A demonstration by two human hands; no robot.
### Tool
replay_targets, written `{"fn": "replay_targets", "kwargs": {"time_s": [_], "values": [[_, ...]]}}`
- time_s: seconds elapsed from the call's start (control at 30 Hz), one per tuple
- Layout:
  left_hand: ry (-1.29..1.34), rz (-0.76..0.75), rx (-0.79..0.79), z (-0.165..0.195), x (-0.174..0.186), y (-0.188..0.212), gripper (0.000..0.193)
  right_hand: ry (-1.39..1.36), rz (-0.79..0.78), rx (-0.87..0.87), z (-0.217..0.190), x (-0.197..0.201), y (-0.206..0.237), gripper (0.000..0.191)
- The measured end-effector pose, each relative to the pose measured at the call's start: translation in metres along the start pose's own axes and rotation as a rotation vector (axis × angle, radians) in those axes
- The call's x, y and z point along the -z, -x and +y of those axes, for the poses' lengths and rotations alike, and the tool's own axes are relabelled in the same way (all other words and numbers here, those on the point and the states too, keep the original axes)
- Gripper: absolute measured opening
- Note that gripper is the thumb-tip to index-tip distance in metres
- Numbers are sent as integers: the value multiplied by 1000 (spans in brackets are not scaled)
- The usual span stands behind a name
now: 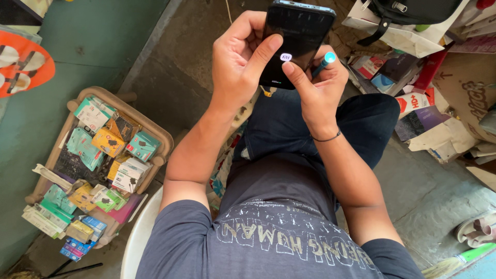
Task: The person uses a small screwdriver to pry open a smartphone, removes the back cover, and repeatedly disconnects and reconnects the battery connector. The phone is held in one hand while the other hand manipulates the tool and battery tab. The device is opened and closed multiple times during the clip.
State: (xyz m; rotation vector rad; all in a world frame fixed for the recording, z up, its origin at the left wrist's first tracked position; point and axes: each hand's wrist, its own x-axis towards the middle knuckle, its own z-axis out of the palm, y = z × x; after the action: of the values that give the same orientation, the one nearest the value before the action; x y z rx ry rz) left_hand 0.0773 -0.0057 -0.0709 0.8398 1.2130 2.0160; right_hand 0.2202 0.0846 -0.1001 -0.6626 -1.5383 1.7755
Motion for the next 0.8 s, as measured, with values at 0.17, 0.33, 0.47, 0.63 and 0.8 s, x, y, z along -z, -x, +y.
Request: {"fn": "replay_targets", "kwargs": {"time_s": [0.17, 0.33, 0.47, 0.63, 0.8], "values": [[26, 47, -4, -6, 1, -2, 15, -98, -10, -20, 1, -1, -2, 19], [32, 56, 12, -7, 4, -2, 16, -135, -16, -20, 3, -3, -3, 18], [50, 57, 37, -9, 6, -3, 13, -114, -17, -27, 4, -3, -3, 18], [13, 73, 31, -10, 6, -4, 10, -76, -9, -42, 5, -4, -4, 17], [25, 116, 50, -12, 6, -5, 12, -114, -22, -47, 6, -4, -5, 17]]}}
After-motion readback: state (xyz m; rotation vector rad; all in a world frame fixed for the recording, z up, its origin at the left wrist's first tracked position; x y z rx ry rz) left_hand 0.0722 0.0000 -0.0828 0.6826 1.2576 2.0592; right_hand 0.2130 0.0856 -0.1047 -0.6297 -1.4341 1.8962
